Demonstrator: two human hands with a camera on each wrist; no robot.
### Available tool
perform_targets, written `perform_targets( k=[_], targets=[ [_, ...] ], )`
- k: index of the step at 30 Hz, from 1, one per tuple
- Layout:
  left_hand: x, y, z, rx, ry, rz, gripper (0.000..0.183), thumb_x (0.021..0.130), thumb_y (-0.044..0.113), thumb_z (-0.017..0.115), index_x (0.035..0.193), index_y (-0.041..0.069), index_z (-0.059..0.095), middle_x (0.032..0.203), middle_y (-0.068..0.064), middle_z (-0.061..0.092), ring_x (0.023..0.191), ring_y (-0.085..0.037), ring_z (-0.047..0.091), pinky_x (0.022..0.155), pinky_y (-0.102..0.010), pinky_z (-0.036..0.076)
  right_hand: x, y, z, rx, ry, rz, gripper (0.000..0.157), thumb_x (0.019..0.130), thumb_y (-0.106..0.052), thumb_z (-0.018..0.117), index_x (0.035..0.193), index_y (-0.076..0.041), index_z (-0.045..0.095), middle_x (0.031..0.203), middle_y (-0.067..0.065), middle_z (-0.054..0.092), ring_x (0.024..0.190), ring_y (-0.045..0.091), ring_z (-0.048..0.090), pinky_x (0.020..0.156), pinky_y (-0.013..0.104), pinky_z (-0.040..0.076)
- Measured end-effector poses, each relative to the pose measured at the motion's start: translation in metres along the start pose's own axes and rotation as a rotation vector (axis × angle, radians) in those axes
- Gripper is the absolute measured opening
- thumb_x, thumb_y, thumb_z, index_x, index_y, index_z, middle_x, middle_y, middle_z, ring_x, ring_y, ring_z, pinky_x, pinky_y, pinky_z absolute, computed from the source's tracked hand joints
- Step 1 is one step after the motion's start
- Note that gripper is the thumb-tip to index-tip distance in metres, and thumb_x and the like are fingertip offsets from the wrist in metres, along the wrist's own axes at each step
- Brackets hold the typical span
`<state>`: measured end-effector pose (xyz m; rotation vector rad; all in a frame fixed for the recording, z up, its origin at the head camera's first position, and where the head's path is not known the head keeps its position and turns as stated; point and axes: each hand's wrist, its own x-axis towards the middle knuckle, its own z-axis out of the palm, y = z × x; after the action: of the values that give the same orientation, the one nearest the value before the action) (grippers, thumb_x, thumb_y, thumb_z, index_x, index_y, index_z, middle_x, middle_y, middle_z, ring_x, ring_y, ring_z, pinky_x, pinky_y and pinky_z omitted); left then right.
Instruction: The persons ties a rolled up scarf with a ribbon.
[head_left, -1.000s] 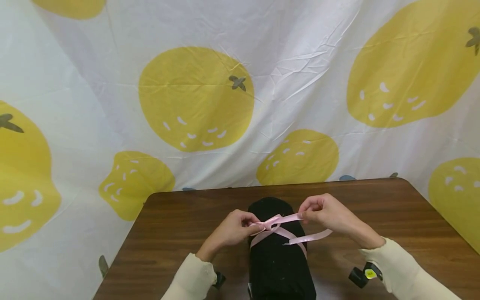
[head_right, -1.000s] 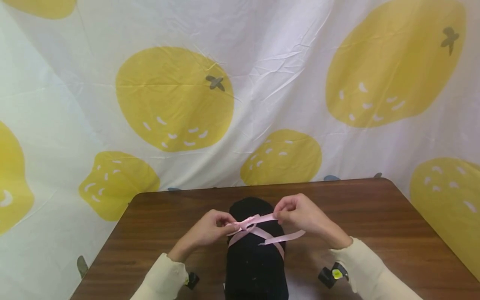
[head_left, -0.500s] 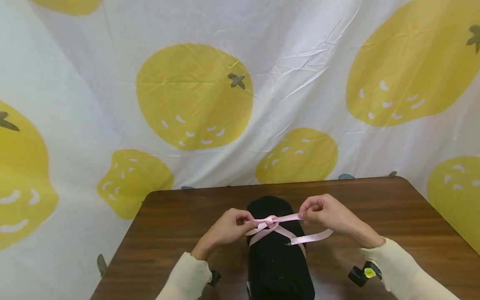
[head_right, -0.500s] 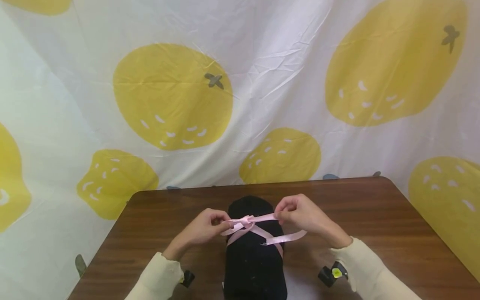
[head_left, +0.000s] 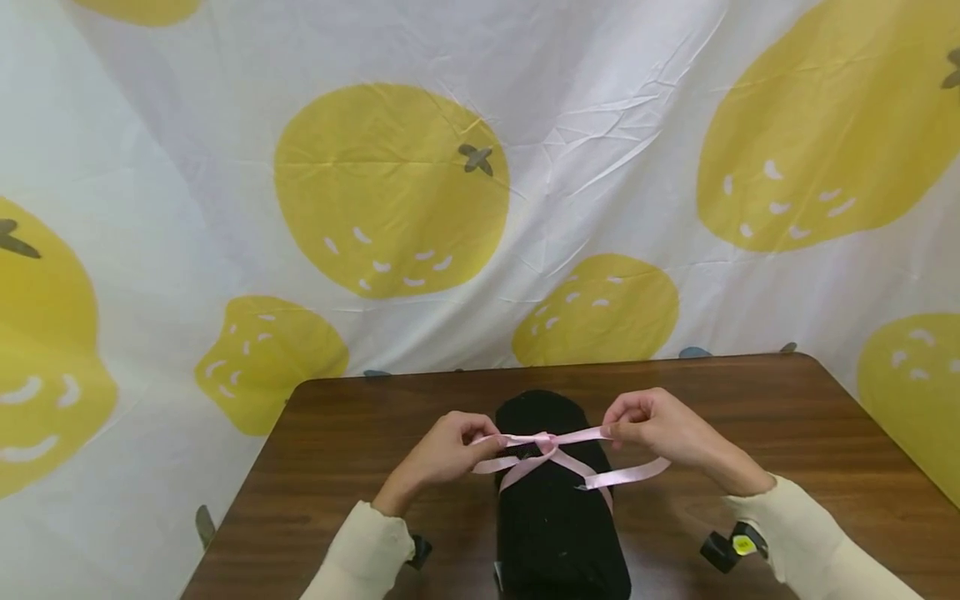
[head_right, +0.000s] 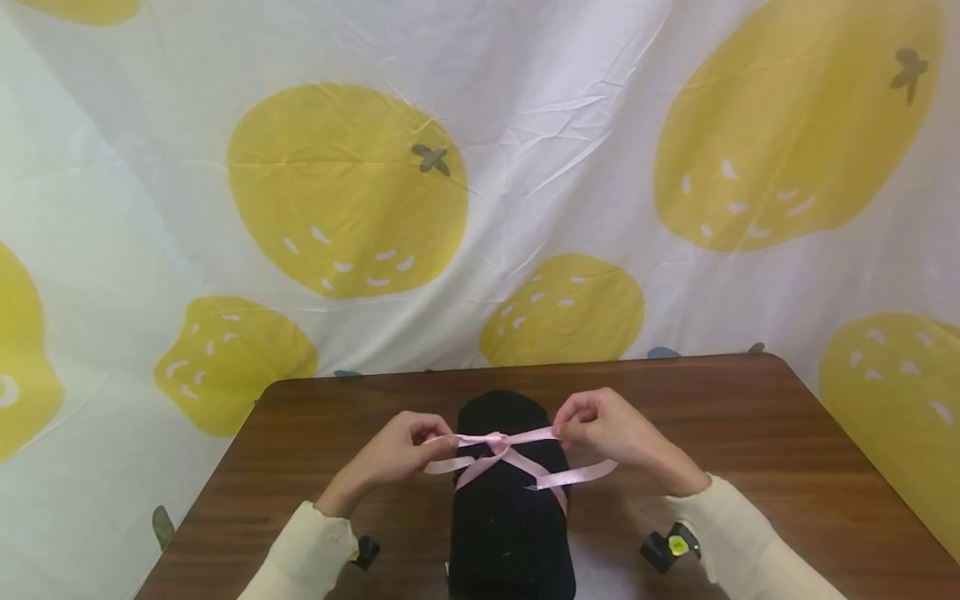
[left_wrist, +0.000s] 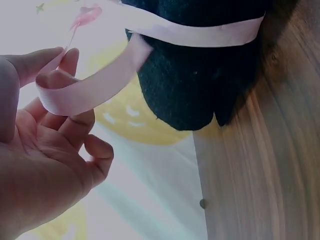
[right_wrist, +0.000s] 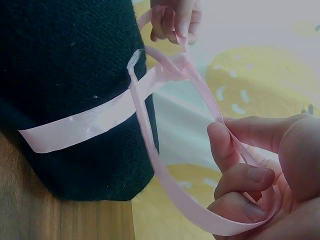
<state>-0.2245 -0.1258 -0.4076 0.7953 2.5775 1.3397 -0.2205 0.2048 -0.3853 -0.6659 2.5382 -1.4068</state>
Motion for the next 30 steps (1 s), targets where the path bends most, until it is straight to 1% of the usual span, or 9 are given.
perform_targets(
  k=[1,2,6,7,8,11,21,27,30],
  targets=[
    [-0.001,-0.001,-0.001,-0.015,-0.005,-0.008,0.014,0.095,0.024,0.066,0.086,0.016,0.072,0.064,0.005,0.048,0.055,-0.008,0.045,0.049,-0.022,0.041,0.0,0.0,0.0,-0.002,0.002,0.005,0.007,0.091,-0.012,0.069,0.091,-0.006,0.07,0.073,0.015,0.068,0.056,0.008,0.043,0.047,0.023,0.027],
    [-0.001,-0.001,-0.002,-0.014,-0.003,-0.009,0.014,0.095,0.025,0.066,0.086,0.016,0.072,0.064,0.005,0.048,0.054,-0.008,0.045,0.049,-0.022,0.041,0.0,0.0,0.0,-0.005,0.004,0.011,0.007,0.091,-0.013,0.069,0.091,-0.006,0.07,0.073,0.013,0.068,0.055,0.008,0.043,0.047,0.023,0.027],
    [-0.004,-0.002,-0.006,-0.014,0.007,0.002,0.016,0.095,0.026,0.067,0.086,0.014,0.072,0.063,0.004,0.045,0.053,-0.009,0.044,0.048,-0.022,0.04,-0.001,0.0,-0.002,-0.019,0.014,0.019,0.005,0.091,-0.013,0.069,0.091,-0.008,0.071,0.072,0.008,0.069,0.055,0.009,0.043,0.046,0.022,0.027],
    [-0.005,-0.002,-0.007,-0.012,0.01,0.0,0.015,0.095,0.026,0.067,0.086,0.015,0.072,0.063,0.004,0.045,0.053,-0.008,0.043,0.048,-0.022,0.039,-0.001,-0.001,-0.002,-0.022,0.015,0.02,0.005,0.091,-0.013,0.069,0.091,-0.008,0.071,0.071,0.007,0.069,0.055,0.01,0.043,0.046,0.022,0.027],
    [-0.005,-0.001,-0.008,0.005,0.019,0.005,0.014,0.095,0.026,0.067,0.086,0.016,0.072,0.062,0.005,0.044,0.054,-0.007,0.041,0.048,-0.022,0.035,-0.001,-0.001,-0.002,-0.024,0.014,0.015,0.006,0.091,-0.012,0.069,0.091,-0.007,0.071,0.071,0.006,0.068,0.056,0.011,0.046,0.047,0.023,0.027],
    [-0.008,-0.002,-0.01,0.005,0.019,-0.01,0.013,0.095,0.026,0.067,0.087,0.018,0.073,0.063,0.006,0.045,0.055,-0.007,0.041,0.049,-0.022,0.035,-0.002,-0.001,-0.003,-0.021,0.01,0.008,0.007,0.091,-0.013,0.069,0.091,-0.006,0.07,0.07,0.004,0.068,0.058,0.011,0.048,0.048,0.024,0.028],
    [-0.012,-0.009,-0.013,-0.008,0.014,-0.054,0.015,0.095,0.028,0.067,0.087,0.017,0.073,0.066,0.002,0.047,0.059,-0.011,0.043,0.051,-0.024,0.038,-0.004,0.004,-0.005,0.005,0.004,0.011,0.009,0.091,-0.013,0.07,0.091,-0.005,0.07,0.071,0.009,0.067,0.054,0.006,0.04,0.048,0.022,0.03],
    [-0.013,-0.009,-0.014,-0.015,0.009,-0.05,0.013,0.096,0.026,0.066,0.089,0.017,0.073,0.065,0.003,0.045,0.057,-0.009,0.04,0.05,-0.023,0.036,-0.005,0.006,-0.006,-0.001,-0.002,-0.002,0.009,0.091,-0.012,0.069,0.091,-0.003,0.07,0.069,0.004,0.066,0.055,0.006,0.041,0.049,0.022,0.03],
    [-0.013,-0.008,-0.015,-0.018,0.01,-0.049,0.012,0.096,0.025,0.066,0.089,0.018,0.073,0.065,0.004,0.044,0.057,-0.008,0.039,0.05,-0.022,0.034,-0.006,0.006,-0.007,-0.004,-0.002,-0.003,0.009,0.091,-0.012,0.07,0.091,-0.003,0.07,0.069,0.004,0.066,0.056,0.006,0.046,0.05,0.022,0.032]
  ],
)
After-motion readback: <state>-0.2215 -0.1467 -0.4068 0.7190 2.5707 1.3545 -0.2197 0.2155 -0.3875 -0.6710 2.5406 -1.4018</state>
